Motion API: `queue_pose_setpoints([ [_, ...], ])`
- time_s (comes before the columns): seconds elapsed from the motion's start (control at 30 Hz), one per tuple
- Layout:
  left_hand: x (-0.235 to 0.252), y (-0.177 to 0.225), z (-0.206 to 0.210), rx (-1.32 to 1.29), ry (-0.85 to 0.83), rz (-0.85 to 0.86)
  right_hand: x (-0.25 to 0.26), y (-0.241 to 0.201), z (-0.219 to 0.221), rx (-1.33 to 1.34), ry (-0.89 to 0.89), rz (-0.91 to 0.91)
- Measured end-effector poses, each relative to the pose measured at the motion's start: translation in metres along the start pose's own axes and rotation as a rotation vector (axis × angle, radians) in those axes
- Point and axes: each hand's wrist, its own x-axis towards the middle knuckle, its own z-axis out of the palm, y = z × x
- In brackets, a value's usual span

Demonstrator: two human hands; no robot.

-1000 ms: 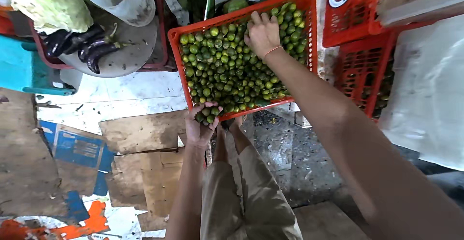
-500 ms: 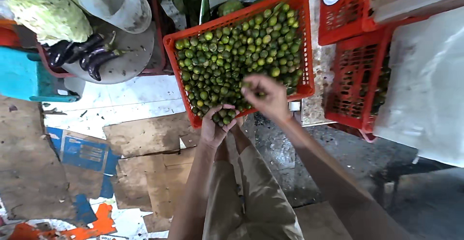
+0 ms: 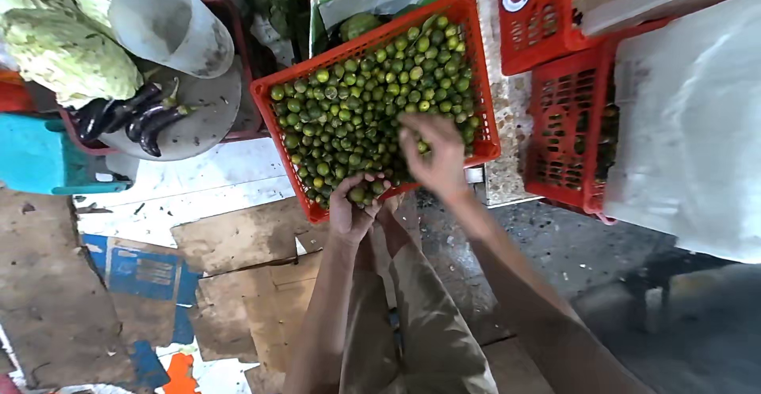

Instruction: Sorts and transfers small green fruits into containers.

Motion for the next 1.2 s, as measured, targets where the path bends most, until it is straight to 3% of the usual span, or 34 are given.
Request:
queue_pose_setpoints([
  [0.1,-0.002,0.009,-0.003,-0.006,-0.012,0.046,0.095,0.063,0.005,-0.187,0.000,0.324],
  [0.23,-0.005,0.021,-0.015,-0.004,-0.037,0.084,0.164,0.082,0.035,-0.398,-0.097,0.424],
  [0.37,-0.008,0.027,-0.025,-0.052,-0.048,0.112,0.161,0.054,0.058,-0.420,-0.149,0.367],
  [0.6,-0.007,0.045,-0.038,-0.051,-0.050,0.193,0.082,0.000,0.100,-0.416,-0.234,0.137],
  [0.8,-0.011,0.065,-0.047,-0.048,-0.041,0.227,0.030,0.009,0.051,-0.388,-0.294,0.008],
  [0.87,-0.011,0.069,-0.050,-0.055,-0.046,0.231,0.047,0.029,0.023,-0.353,-0.212,0.067],
  [0.97,-0.010,0.069,-0.053,-0.061,-0.064,0.234,0.104,0.078,0.004,-0.313,-0.129,0.296],
  [1.07,-0.010,0.065,-0.054,-0.078,-0.039,0.224,0.138,0.097,0.027,-0.349,-0.149,0.492],
  [1.2,-0.007,0.065,-0.057,-0.077,-0.024,0.236,0.151,0.088,0.043,-0.430,-0.124,0.601],
])
